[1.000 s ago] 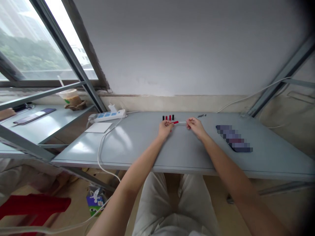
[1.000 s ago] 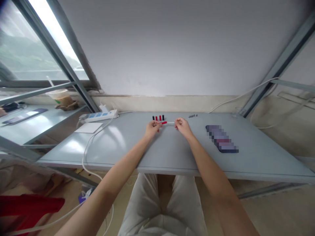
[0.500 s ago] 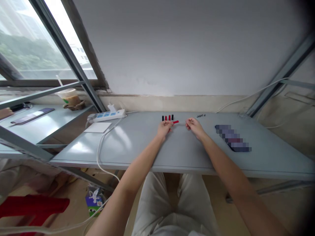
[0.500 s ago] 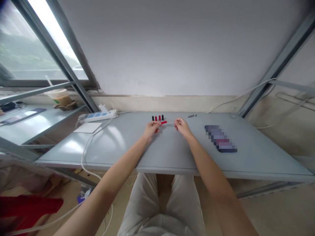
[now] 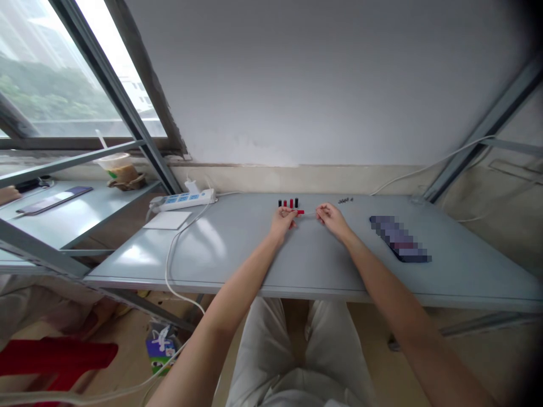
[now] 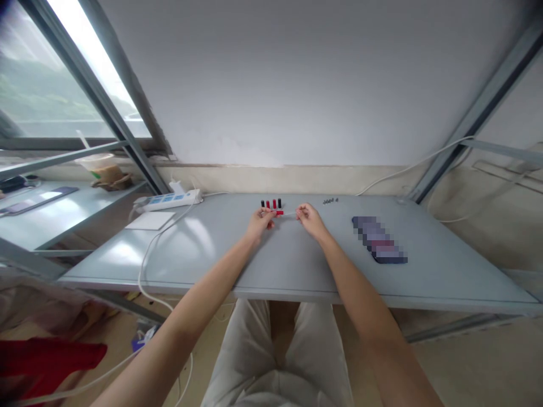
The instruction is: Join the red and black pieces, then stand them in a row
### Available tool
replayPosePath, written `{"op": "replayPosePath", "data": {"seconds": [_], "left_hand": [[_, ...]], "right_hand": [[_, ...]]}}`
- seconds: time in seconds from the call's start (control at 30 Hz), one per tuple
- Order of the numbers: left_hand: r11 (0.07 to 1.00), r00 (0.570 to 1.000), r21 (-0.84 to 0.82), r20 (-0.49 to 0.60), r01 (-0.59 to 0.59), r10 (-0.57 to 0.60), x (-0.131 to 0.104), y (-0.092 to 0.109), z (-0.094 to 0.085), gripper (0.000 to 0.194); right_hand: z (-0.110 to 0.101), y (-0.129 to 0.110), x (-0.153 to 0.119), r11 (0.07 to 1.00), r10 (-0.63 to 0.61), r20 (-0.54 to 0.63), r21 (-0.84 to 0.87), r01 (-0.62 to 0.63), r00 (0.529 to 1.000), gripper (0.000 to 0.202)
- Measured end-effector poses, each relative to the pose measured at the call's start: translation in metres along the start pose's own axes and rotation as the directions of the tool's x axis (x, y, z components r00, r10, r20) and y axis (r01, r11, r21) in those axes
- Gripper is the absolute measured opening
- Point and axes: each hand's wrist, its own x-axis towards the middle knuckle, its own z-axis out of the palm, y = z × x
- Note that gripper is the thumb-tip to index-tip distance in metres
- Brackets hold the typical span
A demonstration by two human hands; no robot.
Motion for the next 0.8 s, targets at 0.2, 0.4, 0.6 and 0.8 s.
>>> {"op": "replayPosePath", "data": {"seconds": [0.2, 0.4, 0.6, 0.8], "left_hand": [[1.0, 0.999, -0.018, 0.042, 0.018, -0.018, -0.001, 0.002, 0.0, 0.021], [0.986, 0.99, 0.164, 0.139, -0.017, -0.006, -0.001, 0.008, 0.0, 0.013], [0.941, 0.978, 0.323, 0.207, -0.1, 0.033, 0.004, 0.009, 0.004, 0.018], [0.914, 0.976, 0.386, 0.214, -0.126, 0.044, 0.013, 0.009, 0.021, 0.013]], "right_hand": [[0.005, -0.001, -0.001, 0.999, -0.039, -0.023, -0.005, 0.039, 0.999, 0.036], [0.007, 0.001, -0.001, 0.998, -0.069, -0.036, 0.002, 0.07, 0.997, 0.034], [0.006, -0.004, -0.001, 0.999, -0.037, -0.07, 0.002, 0.037, 0.997, 0.035], [0.003, -0.01, -0.002, 0.998, -0.009, -0.084, 0.056, 0.014, 0.996, 0.037]]}}
